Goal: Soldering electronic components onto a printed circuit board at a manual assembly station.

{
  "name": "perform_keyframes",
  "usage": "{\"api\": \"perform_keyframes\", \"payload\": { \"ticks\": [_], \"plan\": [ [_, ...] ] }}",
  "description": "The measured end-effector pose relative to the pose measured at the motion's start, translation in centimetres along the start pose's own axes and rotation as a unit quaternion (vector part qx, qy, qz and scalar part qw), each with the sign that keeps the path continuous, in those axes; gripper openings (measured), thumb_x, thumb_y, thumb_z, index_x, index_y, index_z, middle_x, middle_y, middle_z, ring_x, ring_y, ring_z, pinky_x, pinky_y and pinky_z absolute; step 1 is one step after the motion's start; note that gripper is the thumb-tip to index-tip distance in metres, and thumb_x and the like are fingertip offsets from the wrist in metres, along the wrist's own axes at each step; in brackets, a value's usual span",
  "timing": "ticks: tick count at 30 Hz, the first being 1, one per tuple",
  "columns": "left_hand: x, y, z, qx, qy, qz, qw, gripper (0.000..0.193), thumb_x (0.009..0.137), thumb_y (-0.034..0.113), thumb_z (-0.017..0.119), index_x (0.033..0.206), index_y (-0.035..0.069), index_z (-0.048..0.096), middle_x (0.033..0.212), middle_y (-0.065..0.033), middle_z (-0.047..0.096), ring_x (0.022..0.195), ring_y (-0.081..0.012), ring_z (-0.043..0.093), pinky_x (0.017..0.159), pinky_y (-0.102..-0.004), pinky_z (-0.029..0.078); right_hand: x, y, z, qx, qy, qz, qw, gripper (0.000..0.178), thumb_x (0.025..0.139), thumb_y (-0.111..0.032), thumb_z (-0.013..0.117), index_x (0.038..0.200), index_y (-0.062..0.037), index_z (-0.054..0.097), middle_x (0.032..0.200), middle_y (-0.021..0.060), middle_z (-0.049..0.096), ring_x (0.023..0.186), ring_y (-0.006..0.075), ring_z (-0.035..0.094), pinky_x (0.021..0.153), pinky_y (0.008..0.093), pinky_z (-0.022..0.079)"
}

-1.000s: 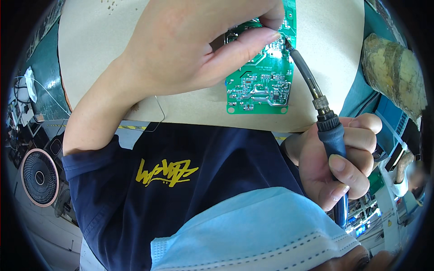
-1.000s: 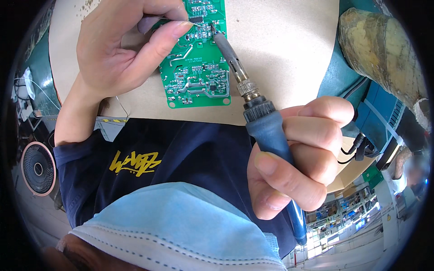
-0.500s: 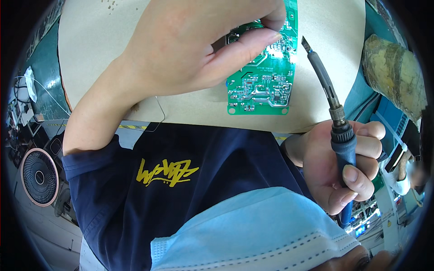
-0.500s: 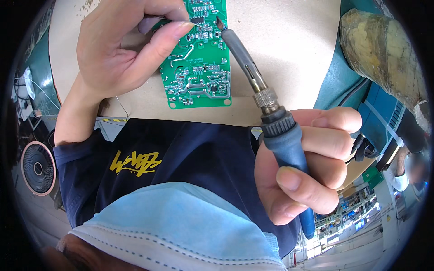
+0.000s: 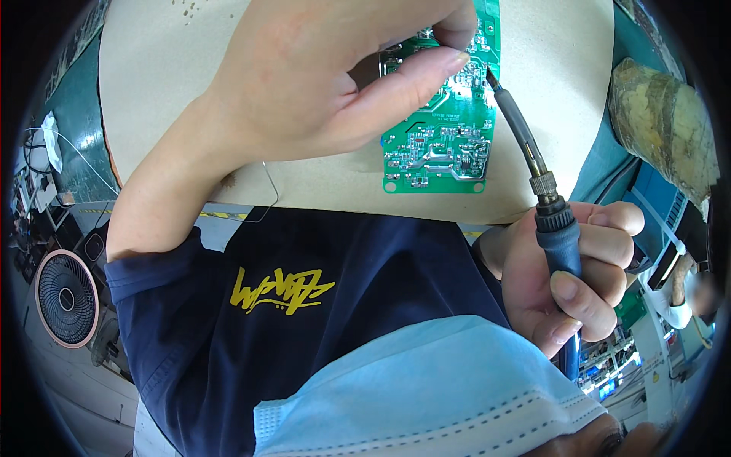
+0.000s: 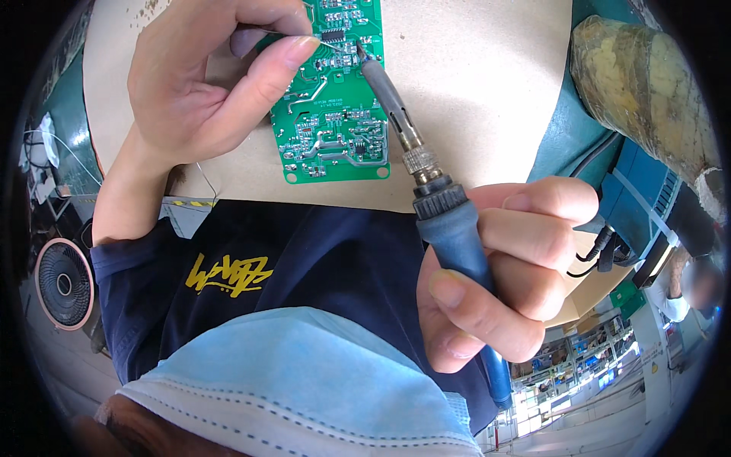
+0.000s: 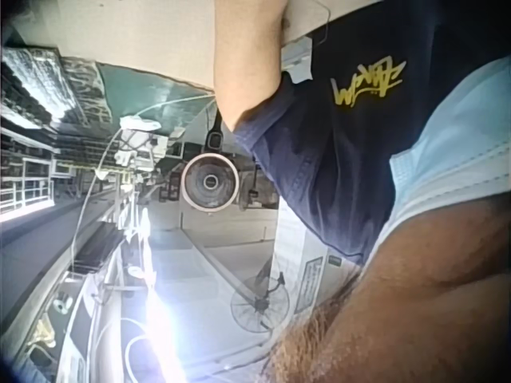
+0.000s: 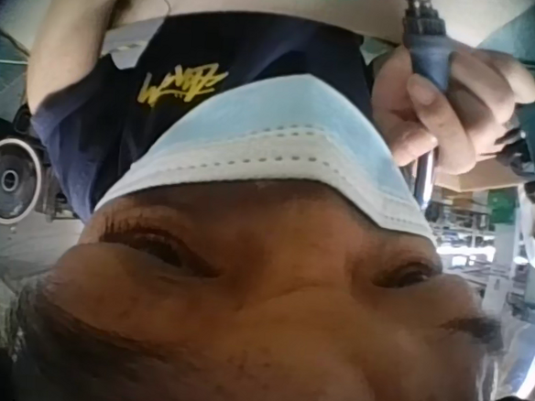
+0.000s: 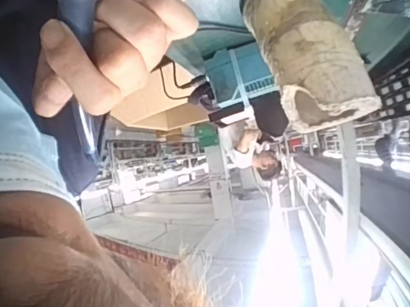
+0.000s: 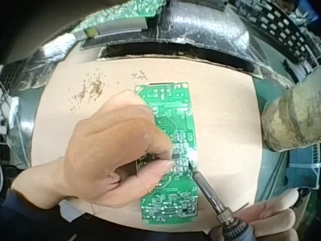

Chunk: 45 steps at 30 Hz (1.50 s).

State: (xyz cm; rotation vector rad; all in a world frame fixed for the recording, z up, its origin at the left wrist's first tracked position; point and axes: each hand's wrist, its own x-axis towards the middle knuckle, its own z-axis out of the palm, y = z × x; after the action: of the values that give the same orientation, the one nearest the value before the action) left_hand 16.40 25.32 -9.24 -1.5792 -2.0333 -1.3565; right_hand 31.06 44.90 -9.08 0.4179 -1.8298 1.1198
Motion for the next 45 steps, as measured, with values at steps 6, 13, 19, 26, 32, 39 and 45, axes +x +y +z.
{"api": "perform_keyframes", "payload": {
  "ticks": [6, 13, 19, 26, 32, 39, 45],
  "plan": [
    [-0.1, -0.2, -0.1, -0.001, 0.006, 0.012, 1.000, 0.016, 0.070, -0.001, 0.072, 0.084, 0.004, 0.065, 0.069, -0.0064, 0.056, 0.063, -0.0227, 0.054, 0.066, -0.0332, 0.042, 0.3, 0.2, 0.4, 0.032, 0.008, -0.021, 0.999, 0.024, 0.086, -0.029, 0.043, 0.077, -0.0103, 0.056, 0.057, -0.0017, 0.031, 0.053, 0.0145, 0.035, 0.066, 0.0394, 0.028],
    [-0.2, -0.5, 0.2, 0.010, 0.002, 0.026, 1.000, 0.016, 0.071, 0.000, 0.073, 0.085, 0.004, 0.065, 0.072, -0.0066, 0.057, 0.066, -0.0230, 0.055, 0.066, -0.0334, 0.043, 0.2, 0.2, 0.5, 0.027, -0.008, -0.031, 0.999, 0.026, 0.089, -0.030, 0.042, 0.079, -0.0101, 0.056, 0.057, -0.0019, 0.031, 0.054, 0.0143, 0.035, 0.066, 0.0390, 0.028],
    [-0.1, 0.0, 0.2, 0.010, 0.012, -0.003, 1.000, 0.016, 0.072, 0.000, 0.073, 0.084, 0.004, 0.065, 0.072, -0.0068, 0.057, 0.066, -0.0237, 0.055, 0.066, -0.0339, 0.043, 0.1, 0.1, -0.1, 0.004, -0.033, -0.019, 0.999, 0.030, 0.093, -0.038, 0.046, 0.083, -0.0143, 0.060, 0.067, -0.0029, 0.037, 0.057, 0.0132, 0.042, 0.062, 0.0345, 0.030],
    [-0.1, -0.1, 0.5, 0.008, 0.011, -0.001, 1.000, 0.016, 0.072, 0.000, 0.073, 0.085, 0.004, 0.065, 0.072, -0.0069, 0.057, 0.067, -0.0237, 0.055, 0.067, -0.0340, 0.043, 0.1, 0.2, 0.4, 0.015, -0.021, -0.022, 0.999, 0.029, 0.091, -0.032, 0.040, 0.080, -0.0105, 0.056, 0.058, -0.0019, 0.032, 0.053, 0.0141, 0.035, 0.065, 0.0393, 0.029],
    [0.2, 0.1, -0.2, -0.011, -0.009, -0.029, 0.999, 0.016, 0.073, 0.000, 0.073, 0.085, 0.004, 0.065, 0.069, -0.0065, 0.057, 0.064, -0.0230, 0.054, 0.065, -0.0329, 0.042, 0.6, 0.2, 0.2, 0.026, 0.013, -0.039, 0.999, 0.025, 0.089, -0.030, 0.041, 0.080, -0.0108, 0.056, 0.058, -0.0022, 0.033, 0.053, 0.0141, 0.036, 0.065, 0.0392, 0.029],
    [-0.1, -0.1, 0.2, 0.000, 0.002, -0.013, 1.000, 0.015, 0.072, 0.001, 0.073, 0.085, 0.004, 0.065, 0.071, -0.0068, 0.058, 0.065, -0.0229, 0.055, 0.065, -0.0332, 0.042, 0.2, 0.2, 0.6, 0.022, 0.000, -0.021, 1.000, 0.025, 0.088, -0.028, 0.042, 0.080, -0.0105, 0.056, 0.058, -0.0021, 0.033, 0.053, 0.0142, 0.036, 0.065, 0.0390, 0.028],
    [-0.1, -0.6, 0.8, 0.013, 0.021, 0.038, 0.999, 0.014, 0.072, 0.001, 0.073, 0.084, 0.003, 0.066, 0.074, -0.0073, 0.059, 0.068, -0.0235, 0.056, 0.067, -0.0342, 0.044, 0.3, 0.0, 0.4, 0.020, -0.012, -0.013, 1.000, 0.026, 0.089, -0.029, 0.042, 0.080, -0.0100, 0.057, 0.058, -0.0018, 0.033, 0.053, 0.0143, 0.036, 0.065, 0.0396, 0.028]
  ]
}}
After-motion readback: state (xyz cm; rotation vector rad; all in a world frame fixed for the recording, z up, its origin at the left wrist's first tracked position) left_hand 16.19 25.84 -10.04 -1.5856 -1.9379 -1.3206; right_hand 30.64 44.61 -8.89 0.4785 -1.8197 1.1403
